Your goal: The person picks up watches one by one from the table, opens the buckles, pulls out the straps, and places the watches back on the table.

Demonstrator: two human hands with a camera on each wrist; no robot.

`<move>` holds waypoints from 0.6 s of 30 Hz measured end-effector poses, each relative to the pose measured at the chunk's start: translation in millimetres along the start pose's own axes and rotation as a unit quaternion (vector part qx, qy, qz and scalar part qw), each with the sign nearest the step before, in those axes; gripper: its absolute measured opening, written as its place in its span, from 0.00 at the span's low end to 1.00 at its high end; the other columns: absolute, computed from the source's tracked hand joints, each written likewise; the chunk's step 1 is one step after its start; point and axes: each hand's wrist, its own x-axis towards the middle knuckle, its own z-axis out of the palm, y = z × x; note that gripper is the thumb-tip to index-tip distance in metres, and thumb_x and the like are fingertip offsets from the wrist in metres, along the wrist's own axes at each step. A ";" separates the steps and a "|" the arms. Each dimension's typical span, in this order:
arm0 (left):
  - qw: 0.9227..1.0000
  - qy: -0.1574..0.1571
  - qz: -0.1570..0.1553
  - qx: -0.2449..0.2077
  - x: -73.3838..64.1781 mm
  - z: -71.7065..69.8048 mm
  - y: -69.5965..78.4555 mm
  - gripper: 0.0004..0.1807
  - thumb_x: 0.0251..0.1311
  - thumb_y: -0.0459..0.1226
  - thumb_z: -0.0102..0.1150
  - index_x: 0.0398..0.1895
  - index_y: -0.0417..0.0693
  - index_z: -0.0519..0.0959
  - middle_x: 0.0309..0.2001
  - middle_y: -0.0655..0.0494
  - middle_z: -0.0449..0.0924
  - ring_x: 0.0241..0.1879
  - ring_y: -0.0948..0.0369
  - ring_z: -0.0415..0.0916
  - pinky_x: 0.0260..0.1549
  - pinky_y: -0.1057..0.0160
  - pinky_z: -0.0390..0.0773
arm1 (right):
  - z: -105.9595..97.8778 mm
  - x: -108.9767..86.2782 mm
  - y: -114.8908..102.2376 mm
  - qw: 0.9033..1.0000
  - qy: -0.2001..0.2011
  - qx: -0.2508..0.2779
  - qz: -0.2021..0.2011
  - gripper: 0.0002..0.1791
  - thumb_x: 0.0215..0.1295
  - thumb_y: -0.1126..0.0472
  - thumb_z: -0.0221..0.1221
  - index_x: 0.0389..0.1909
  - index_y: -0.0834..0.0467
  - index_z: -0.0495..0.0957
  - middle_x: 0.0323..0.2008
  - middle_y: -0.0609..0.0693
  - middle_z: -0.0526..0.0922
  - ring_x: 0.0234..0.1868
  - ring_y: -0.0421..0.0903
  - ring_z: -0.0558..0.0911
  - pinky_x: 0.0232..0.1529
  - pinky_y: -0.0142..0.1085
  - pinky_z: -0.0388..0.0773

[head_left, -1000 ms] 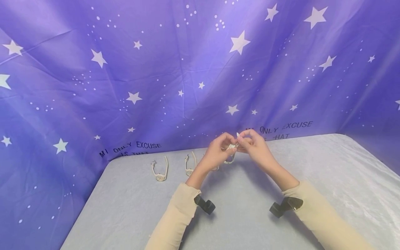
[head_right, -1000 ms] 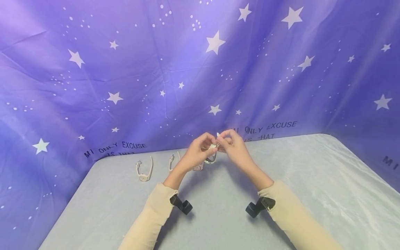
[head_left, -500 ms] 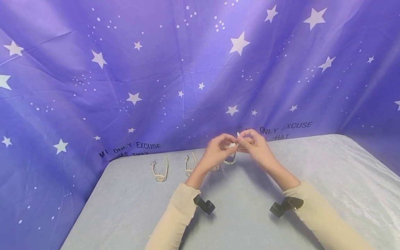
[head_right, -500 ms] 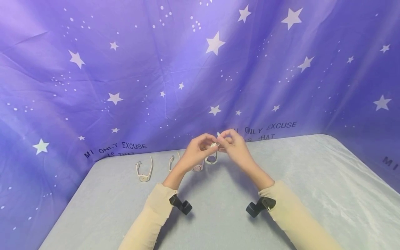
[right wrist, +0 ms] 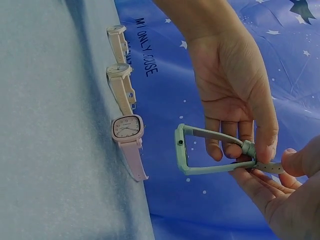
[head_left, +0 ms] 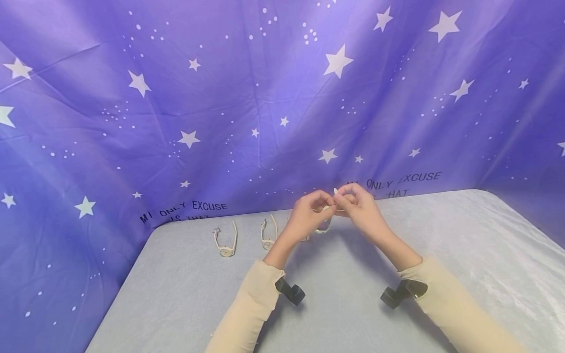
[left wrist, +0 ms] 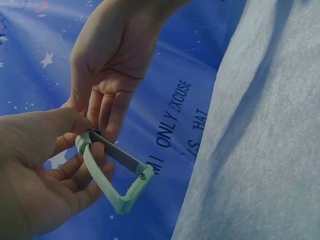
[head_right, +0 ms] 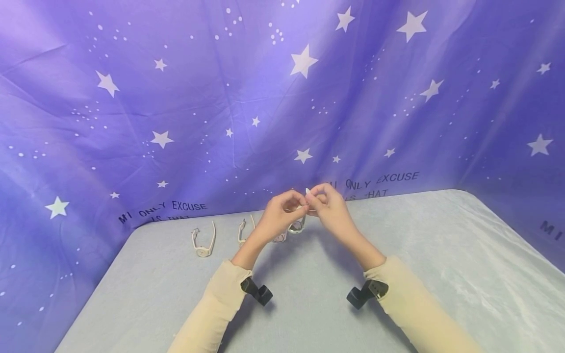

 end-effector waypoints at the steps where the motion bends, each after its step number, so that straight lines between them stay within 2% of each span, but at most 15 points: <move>1: 1.000 -0.003 -0.001 -0.005 0.1 -0.3 0.2 0.04 0.64 0.34 0.66 0.39 0.44 0.82 0.47 0.48 0.88 0.41 0.59 0.84 0.40 0.67 0.84 | -0.2 0.1 0.1 1.000 0.000 -0.001 0.001 0.11 0.78 0.67 0.51 0.50 0.72 0.67 0.47 0.74 0.83 0.37 0.32 0.87 0.49 0.34 0.86; 6: 0.999 -0.010 -0.008 -0.039 0.2 -2.2 1.1 0.05 0.66 0.34 0.65 0.39 0.41 0.81 0.46 0.45 0.87 0.41 0.56 0.86 0.37 0.63 0.88 | -1.4 0.4 -1.2 1.000 0.007 0.000 0.014 0.11 0.78 0.66 0.51 0.52 0.72 0.67 0.49 0.74 0.83 0.37 0.32 0.86 0.48 0.33 0.86; 10: 0.999 0.008 -0.014 -0.042 0.7 -3.2 0.9 0.04 0.65 0.33 0.63 0.36 0.40 0.81 0.44 0.44 0.88 0.38 0.58 0.87 0.40 0.67 0.85 | -1.8 -0.2 -3.3 1.000 0.009 0.018 0.015 0.11 0.79 0.67 0.49 0.51 0.73 0.66 0.52 0.77 0.81 0.38 0.31 0.86 0.49 0.33 0.86; 14: 0.996 0.032 -0.041 -0.070 1.8 -2.1 -0.4 0.02 0.60 0.31 0.62 0.34 0.40 0.80 0.40 0.43 0.88 0.34 0.60 0.86 0.34 0.68 0.83 | -1.6 -0.6 -5.6 0.999 0.009 0.035 0.010 0.10 0.79 0.68 0.48 0.50 0.73 0.65 0.52 0.78 0.80 0.38 0.32 0.87 0.50 0.32 0.85; 18: 0.988 0.052 -0.090 -0.116 3.3 -0.3 -1.4 0.04 0.57 0.30 0.62 0.35 0.39 0.82 0.38 0.44 0.88 0.32 0.61 0.85 0.30 0.67 0.83 | -1.9 -0.3 -5.2 0.999 0.013 0.031 0.006 0.10 0.78 0.68 0.49 0.51 0.73 0.66 0.52 0.78 0.80 0.38 0.32 0.88 0.50 0.32 0.85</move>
